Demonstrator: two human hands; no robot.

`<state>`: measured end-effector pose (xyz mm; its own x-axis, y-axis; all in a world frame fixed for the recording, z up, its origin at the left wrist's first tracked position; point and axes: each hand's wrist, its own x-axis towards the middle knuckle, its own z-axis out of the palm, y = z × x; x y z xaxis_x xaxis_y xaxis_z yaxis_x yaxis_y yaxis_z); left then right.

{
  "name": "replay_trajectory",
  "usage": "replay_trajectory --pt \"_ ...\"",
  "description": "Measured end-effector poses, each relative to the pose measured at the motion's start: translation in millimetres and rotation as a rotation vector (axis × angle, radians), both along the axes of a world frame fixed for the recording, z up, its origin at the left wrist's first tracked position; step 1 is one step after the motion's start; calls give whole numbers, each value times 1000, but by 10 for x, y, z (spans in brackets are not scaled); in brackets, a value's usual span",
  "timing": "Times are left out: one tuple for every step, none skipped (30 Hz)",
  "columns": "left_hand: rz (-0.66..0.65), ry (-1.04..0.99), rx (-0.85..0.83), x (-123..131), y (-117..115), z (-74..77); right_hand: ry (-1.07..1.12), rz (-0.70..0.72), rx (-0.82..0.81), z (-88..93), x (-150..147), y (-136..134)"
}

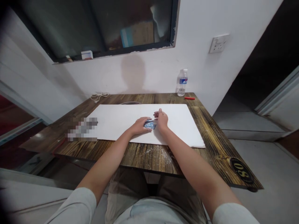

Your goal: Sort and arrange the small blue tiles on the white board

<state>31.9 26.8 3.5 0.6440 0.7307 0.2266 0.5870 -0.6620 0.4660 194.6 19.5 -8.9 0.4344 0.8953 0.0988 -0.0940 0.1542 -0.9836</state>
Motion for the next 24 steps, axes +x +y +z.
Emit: replay_trajectory --pt "-32 -1 -12 2 -1 0 -22 -33 -19 -5 40 5" --pt "-65 -6 -25 3 -1 -1 -52 -58 -36 -10 79 10" --pt "-96 -17 -40 4 -2 -1 -94 -68 -51 -16 112 12" --pt "-125 -35 -59 5 -3 -1 -144 -58 -62 -20 138 12" --pt "-155 -59 -81 6 -5 0 -195 -26 -70 -22 155 9" --pt "-184 -87 -106 8 -9 2 -231 18 -77 -20 162 3" --pt "-211 -114 -131 11 -14 4 -250 69 -84 -16 160 -5" --pt "-234 -137 -153 14 -19 6 -254 116 -88 -8 151 -14" --pt "-252 -154 -169 19 -24 7 -247 147 -85 1 138 -23" --pt "-261 -165 -175 24 -26 6 -235 164 -78 11 121 -32" --pt "-258 -174 -171 28 -26 3 -217 171 -69 20 105 -41" --pt "-246 -179 -158 31 -23 -2 -193 174 -61 28 91 -47" --pt "-222 -179 -136 33 -17 -9 -162 177 -55 32 81 -51" --pt "-191 -174 -108 33 -9 -17 -126 182 -52 34 75 -51" --pt "-152 -163 -77 32 -1 -24 -98 187 -47 33 75 -48" --pt "-110 -146 -45 30 7 -29 -91 189 -37 29 81 -40" --pt "-63 -125 -13 27 13 -30 -112 189 -22 24 92 -28" --pt "-13 -103 19 23 18 -28 -157 191 -13 18 108 -11" --pt "39 -82 49 17 21 -22 -210 200 -9 12 130 9" --pt "94 -63 77 9 22 -13 -261 217 -18 8 156 31" --pt "152 -45 103 -1 22 -3 -303 245 -44 7 188 53" --pt "211 -29 126 -14 21 6 -334 286 -74 12 226 72" --pt "269 -14 142 -30 21 13 -367 342 -104 22 271 87" --pt "325 3 150 -48 21 18 -406 418 -125 38 323 96"
